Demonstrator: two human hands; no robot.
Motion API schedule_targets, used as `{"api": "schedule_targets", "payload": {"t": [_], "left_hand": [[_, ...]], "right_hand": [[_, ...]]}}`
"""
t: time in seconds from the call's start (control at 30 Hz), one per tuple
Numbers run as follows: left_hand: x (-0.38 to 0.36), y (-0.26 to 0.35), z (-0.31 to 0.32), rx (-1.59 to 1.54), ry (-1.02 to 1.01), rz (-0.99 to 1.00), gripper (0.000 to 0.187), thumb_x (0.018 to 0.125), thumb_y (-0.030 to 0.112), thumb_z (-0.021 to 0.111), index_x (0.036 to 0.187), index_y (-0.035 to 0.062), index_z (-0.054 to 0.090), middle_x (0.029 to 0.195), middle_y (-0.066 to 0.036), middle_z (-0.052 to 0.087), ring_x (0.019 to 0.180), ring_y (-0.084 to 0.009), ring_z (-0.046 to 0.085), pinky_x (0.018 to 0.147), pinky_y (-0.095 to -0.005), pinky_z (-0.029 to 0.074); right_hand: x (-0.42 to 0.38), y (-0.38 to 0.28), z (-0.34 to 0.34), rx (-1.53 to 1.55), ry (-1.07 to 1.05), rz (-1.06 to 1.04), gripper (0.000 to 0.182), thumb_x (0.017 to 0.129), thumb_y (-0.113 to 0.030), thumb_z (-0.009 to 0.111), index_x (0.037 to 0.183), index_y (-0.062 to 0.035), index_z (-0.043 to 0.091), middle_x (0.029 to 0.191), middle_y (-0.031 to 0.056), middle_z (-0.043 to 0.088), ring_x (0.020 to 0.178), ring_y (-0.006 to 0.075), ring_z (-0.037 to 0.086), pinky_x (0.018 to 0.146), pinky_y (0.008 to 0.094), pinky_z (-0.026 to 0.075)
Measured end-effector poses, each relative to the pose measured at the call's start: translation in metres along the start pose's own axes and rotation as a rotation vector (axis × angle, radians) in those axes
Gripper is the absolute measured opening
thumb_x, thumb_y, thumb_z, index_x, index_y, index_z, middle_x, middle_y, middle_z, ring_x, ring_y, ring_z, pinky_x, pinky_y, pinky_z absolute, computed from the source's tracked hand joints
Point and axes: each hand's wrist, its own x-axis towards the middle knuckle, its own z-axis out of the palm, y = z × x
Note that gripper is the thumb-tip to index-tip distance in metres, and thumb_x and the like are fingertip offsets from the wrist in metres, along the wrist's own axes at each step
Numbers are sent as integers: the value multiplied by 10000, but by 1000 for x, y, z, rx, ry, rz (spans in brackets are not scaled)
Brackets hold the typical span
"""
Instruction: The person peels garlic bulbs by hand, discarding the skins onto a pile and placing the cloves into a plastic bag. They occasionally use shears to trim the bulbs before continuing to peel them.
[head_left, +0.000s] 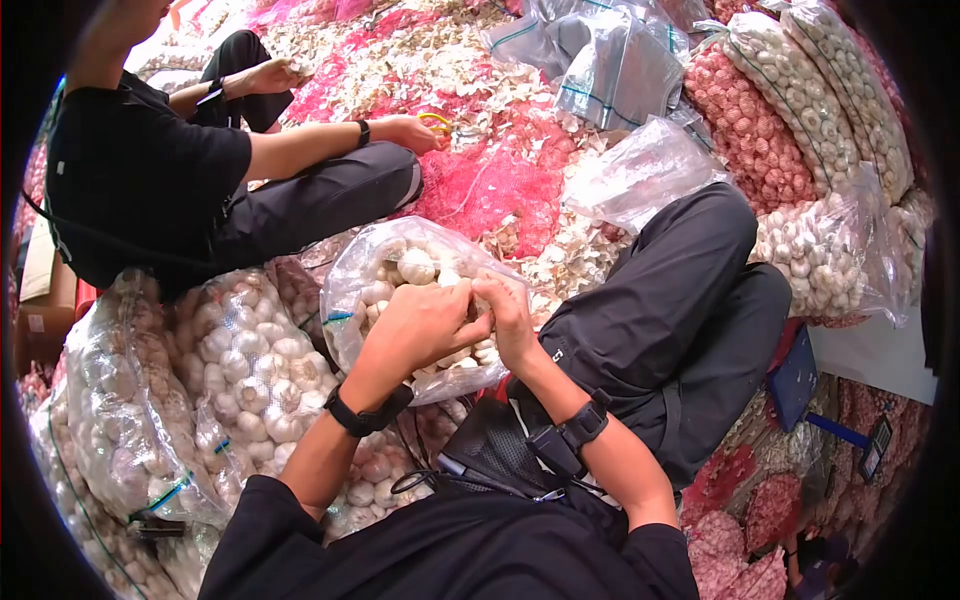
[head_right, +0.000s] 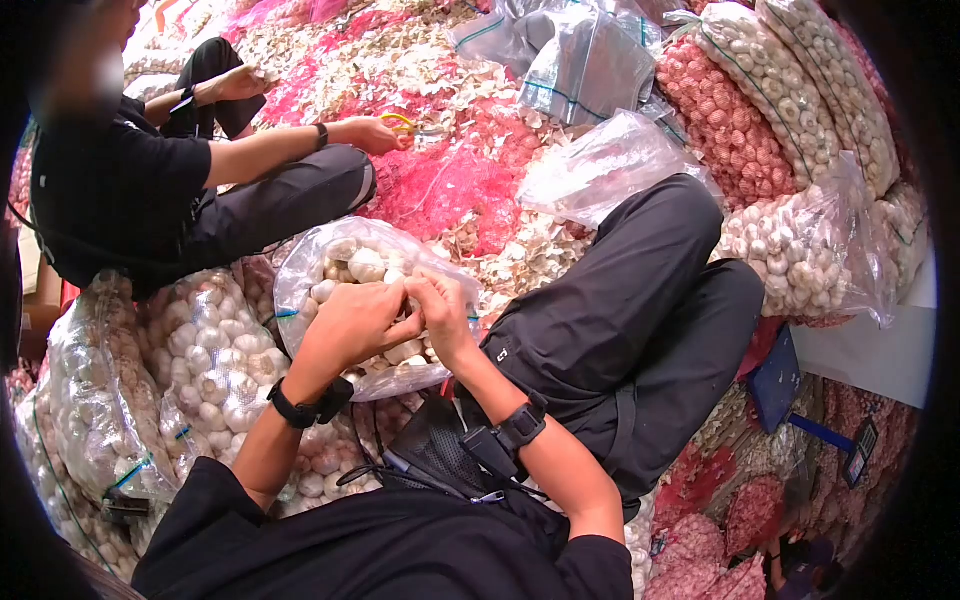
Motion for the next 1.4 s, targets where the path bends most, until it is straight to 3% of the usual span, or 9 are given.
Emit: {"api": "schedule_targets", "payload": {"t": [0.27,0.33,0.6,0.77,0.83,1.1,1.17,1.27,1.4], "left_hand": [[2,3,-4,27,-29,-23,433,952,434,600,862,11,574,739,-166,660,700,-357,670,618,-461,510],[1,2,-2,47,7,-15,433,947,439,602,860,16,574,731,-164,662,688,-354,672,607,-462,512],[1,2,0,50,119,73,435,954,423,603,795,20,564,638,-164,640,592,-348,664,540,-454,507],[1,-1,4,77,77,84,379,958,386,629,867,26,553,704,-140,662,656,-338,669,573,-444,504],[2,1,4,82,85,87,333,978,348,607,879,34,552,716,-137,667,665,-340,669,572,-449,501],[2,0,4,91,81,101,282,1000,305,580,881,51,549,698,-128,655,639,-334,659,557,-450,495],[2,3,4,42,117,132,272,996,297,584,874,57,550,684,-125,646,629,-334,654,553,-450,493],[1,4,5,20,142,129,269,995,291,586,864,59,549,674,-124,638,623,-331,651,552,-449,492],[1,3,5,30,138,132,267,988,286,594,859,56,549,666,-121,633,620,-327,652,551,-453,490]], "right_hand": [[-1,-2,-1,-39,3,-51,288,963,-222,557,707,-89,546,692,-84,456,646,19,397,556,237,302],[2,0,2,-97,37,-131,300,960,-225,554,697,-84,529,694,-78,452,647,29,399,554,248,306],[4,4,1,-33,50,-110,308,976,-221,546,695,-97,524,681,-90,439,646,16,386,550,245,296],[2,4,0,6,60,-88,320,982,-249,555,697,-107,525,681,-98,429,646,12,378,554,241,288],[1,5,-2,78,113,82,330,989,-288,565,711,-113,528,691,-100,430,651,10,379,557,239,286],[5,7,-1,87,105,59,292,992,-322,576,788,-113,579,745,-95,458,693,17,413,603,225,330],[7,12,-6,37,86,69,274,970,-340,567,864,-89,599,794,-47,530,739,53,475,677,236,383],[6,5,-2,58,86,48,279,974,-335,561,843,-90,585,790,-40,515,757,62,458,704,241,367],[6,5,-2,60,74,53,264,1011,-322,553,891,-90,589,824,-76,493,769,32,444,676,225,373]]}}
